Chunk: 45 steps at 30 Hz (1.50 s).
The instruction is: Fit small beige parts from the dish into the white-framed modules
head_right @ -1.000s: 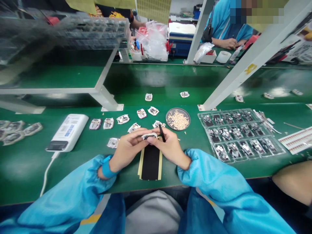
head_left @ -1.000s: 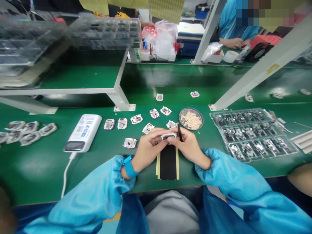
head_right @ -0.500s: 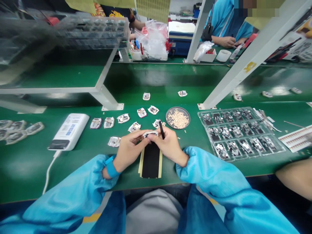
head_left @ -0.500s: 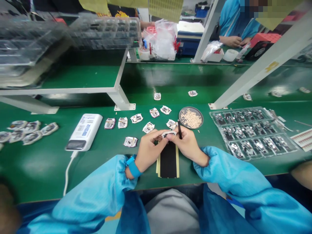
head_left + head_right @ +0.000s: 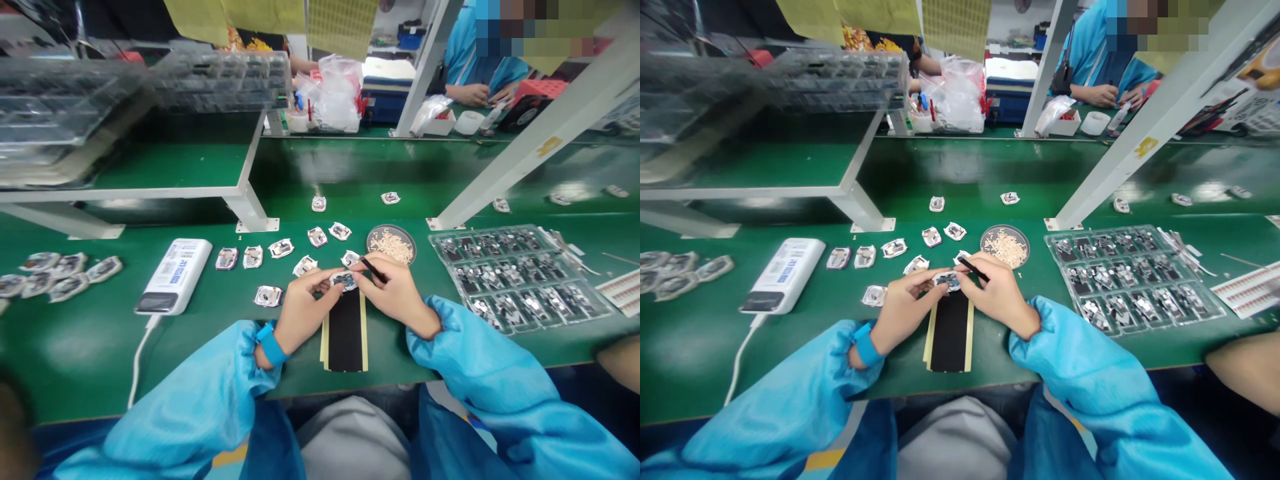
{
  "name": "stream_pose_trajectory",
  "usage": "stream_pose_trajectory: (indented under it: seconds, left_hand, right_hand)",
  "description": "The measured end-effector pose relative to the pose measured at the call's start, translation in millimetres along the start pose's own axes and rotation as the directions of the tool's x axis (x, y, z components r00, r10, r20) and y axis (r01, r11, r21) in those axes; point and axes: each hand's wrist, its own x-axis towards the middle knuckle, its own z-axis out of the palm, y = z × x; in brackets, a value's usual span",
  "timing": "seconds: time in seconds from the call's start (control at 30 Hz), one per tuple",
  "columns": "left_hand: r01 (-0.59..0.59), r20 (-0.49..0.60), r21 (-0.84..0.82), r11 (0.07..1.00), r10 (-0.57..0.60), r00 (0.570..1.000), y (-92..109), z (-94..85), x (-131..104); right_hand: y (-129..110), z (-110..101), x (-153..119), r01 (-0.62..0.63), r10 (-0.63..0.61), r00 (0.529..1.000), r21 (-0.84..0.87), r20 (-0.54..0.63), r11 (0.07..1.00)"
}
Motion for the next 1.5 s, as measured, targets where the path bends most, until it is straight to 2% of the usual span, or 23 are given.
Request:
stream_pose_trajectory:
  seconds: [0.13,0.23,0.33,0.5,0.63,0.77,0.97,1.37,1.5]
  left_hand:
    - [-0.084,-0.007,0.076,0.994,0.085,0.996,1,-0.5,0]
    - [-0.129,-0.008,0.125,0.984,0.131,0.991,3,-0.9,0]
    - [-0.125,-0.009,0.118,0.985,0.127,0.992,3,-0.9,0]
    - [-0.085,-0.012,0.062,0.994,0.086,0.996,2,-0.6,1]
    - [-0.112,-0.011,0.088,0.99,0.113,0.993,4,-0.9,1]
    - [-0.152,-0.013,0.144,0.978,0.156,0.988,5,-1.0,0]
    - [-0.144,-0.016,0.149,0.978,0.148,0.989,5,-0.6,0]
    - [-0.166,-0.006,0.198,0.966,0.17,0.985,4,2.0,1]
    - [-0.22,0.068,0.294,0.93,0.209,0.976,6,-0.5,7]
  right_hand:
    - [-1,-2,2,0.008,-0.007,1.0,0.027,-0.025,1.0]
    - [-1,-4,3,0.064,-0.065,0.998,0.046,0.008,0.997]
    - [1,-3,3,0.104,-0.106,0.994,0.048,0.032,0.993]
    - [3,-6,3,0.002,-0.004,0.999,0.032,0.039,0.999]
    - [0,-8,4,-0.029,0.028,0.999,0.046,0.022,0.999]
    - [2,-7,3,0.041,-0.046,0.995,0.057,0.092,0.998]
    - [10,-5,-1,0.159,-0.166,0.979,0.063,0.115,0.985]
    - [12,-1,-5,0.165,-0.164,0.978,0.002,0.13,0.986]
    - [13,-6,-4,0.147,-0.142,0.972,-0.01,0.186,0.989]
